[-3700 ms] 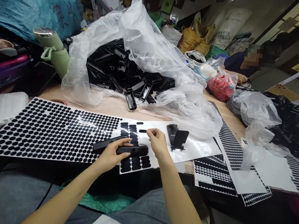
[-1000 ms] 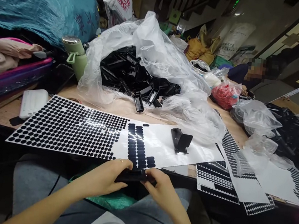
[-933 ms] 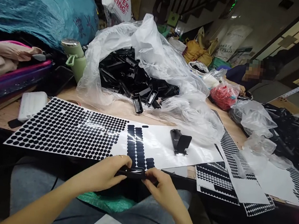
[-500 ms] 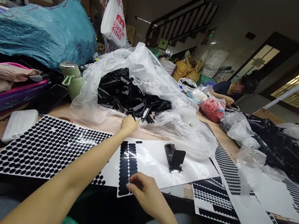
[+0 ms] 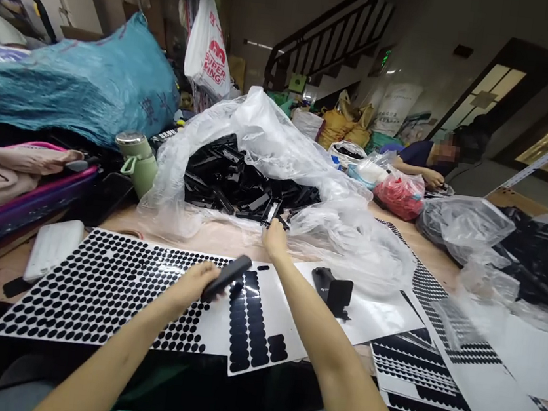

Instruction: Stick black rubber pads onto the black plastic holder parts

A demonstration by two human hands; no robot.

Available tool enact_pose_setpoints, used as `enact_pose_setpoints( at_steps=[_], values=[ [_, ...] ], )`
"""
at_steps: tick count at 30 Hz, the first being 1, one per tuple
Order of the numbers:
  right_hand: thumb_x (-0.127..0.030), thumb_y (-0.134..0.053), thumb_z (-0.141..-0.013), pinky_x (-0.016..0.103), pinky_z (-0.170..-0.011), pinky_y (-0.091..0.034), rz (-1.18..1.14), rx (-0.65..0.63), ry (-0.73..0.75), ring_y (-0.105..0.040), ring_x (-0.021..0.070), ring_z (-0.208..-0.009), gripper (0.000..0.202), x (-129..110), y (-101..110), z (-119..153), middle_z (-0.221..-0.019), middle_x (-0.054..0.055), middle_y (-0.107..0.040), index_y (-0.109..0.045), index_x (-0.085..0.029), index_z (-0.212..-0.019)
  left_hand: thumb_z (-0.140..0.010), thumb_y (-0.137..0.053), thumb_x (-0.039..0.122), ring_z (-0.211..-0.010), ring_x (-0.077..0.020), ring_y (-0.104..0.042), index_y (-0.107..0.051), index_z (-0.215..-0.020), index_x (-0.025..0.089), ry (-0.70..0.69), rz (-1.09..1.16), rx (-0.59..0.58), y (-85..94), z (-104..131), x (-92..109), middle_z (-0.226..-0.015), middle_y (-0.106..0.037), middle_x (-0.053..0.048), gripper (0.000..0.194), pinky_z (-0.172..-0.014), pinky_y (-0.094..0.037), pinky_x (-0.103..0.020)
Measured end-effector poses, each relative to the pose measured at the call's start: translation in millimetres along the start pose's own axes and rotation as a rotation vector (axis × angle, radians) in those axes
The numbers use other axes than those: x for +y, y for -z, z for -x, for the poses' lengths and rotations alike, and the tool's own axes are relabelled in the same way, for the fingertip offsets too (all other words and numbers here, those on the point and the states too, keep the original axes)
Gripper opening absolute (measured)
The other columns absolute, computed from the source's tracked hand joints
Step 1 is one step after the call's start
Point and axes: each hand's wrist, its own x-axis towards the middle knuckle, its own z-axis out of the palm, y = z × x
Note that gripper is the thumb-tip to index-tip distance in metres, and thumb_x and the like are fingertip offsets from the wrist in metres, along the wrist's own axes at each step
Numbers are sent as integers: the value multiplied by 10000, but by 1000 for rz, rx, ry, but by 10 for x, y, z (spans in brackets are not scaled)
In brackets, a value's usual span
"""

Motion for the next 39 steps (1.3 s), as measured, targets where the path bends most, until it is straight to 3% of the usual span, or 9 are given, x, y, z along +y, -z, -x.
enact_pose_setpoints(
  at_steps=[5,12,16,20,26,28,33,36,39],
  values=[
    [-40,-462,-745,321,-838,-362,-30,11,-26,-546,203,-962,214,-16,-156,-288,-975,144,-606,-516,-123,-935,-758,-481,516,-578,-169,-613,-418,-682,201,100,154,-146,-254,280,-329,-600,-652,-29,330,-579,-461,-297],
    [-237,-440,-770,254,-684,-442,-236,7,88,-587,135,-769,252,315,132,88,-890,64,-632,-516,-140,-990,-697,-603,488,-574,-154,-622,-413,-735,185,108,132,-162,-287,217,-265,-589,-624,-4,361,-572,-456,-271],
    [-296,-509,-731,247,-599,-448,-304,2,69,-576,126,-644,254,590,544,756,-740,29,-620,-549,-134,-923,-715,-589,486,-621,-171,-644,-438,-772,180,90,91,-126,-341,139,-187,-612,-620,-9,346,-579,-480,-266],
    [-334,-555,-735,263,-641,-453,-350,134,43,-559,126,-670,222,894,1027,1702,-759,24,-610,-574,-163,-875,-702,-630,431,-796,-203,-660,-493,-935,184,78,60,-155,-388,94,-169,-817,-658,-37,366,-661,-518,-277],
    [-402,-560,-729,300,-661,-475,-231,729,-339,-578,152,-701,344,1857,1820,2873,-792,57,-608,-541,-142,-953,-695,-640,412,-795,-230,-668,-502,-1088,252,94,-58,-74,-419,59,-125,-733,-698,26,446,-752,-548,-355],
    [-419,-543,-719,306,-636,-478,-131,773,-539,-589,165,-689,375,2219,1985,3176,-781,68,-613,-539,-126,-954,-723,-601,442,-793,-224,-669,-515,-1082,292,113,-92,-55,-435,34,-96,-704,-707,55,398,-784,-541,-380],
    [-361,-626,-610,335,-635,-471,-49,708,-689,-593,191,-650,250,2616,1878,3588,-652,28,-603,-579,-161,-753,-690,-641,442,-830,-218,-663,-553,-1031,333,62,-133,-52,-512,29,0,-789,-716,92,369,-866,-501,-399],
    [-333,-636,-601,369,-698,-462,-23,660,-658,-595,210,-711,244,2518,1695,3566,-740,56,-617,-580,-170,-773,-670,-666,420,-860,-226,-657,-526,-1098,325,49,-172,-29,-480,131,65,-781,-716,71,461,-871,-489,-395],
    [-368,-534,-726,376,-735,-453,16,681,-479,-577,208,-770,269,2187,1598,3351,-900,112,-604,-568,-157,-888,-627,-697,418,-902,-259,-640,-518,-1145,273,14,-246,-5,-320,302,84,-796,-713,9,567,-868,-482,-398]
  ],
)
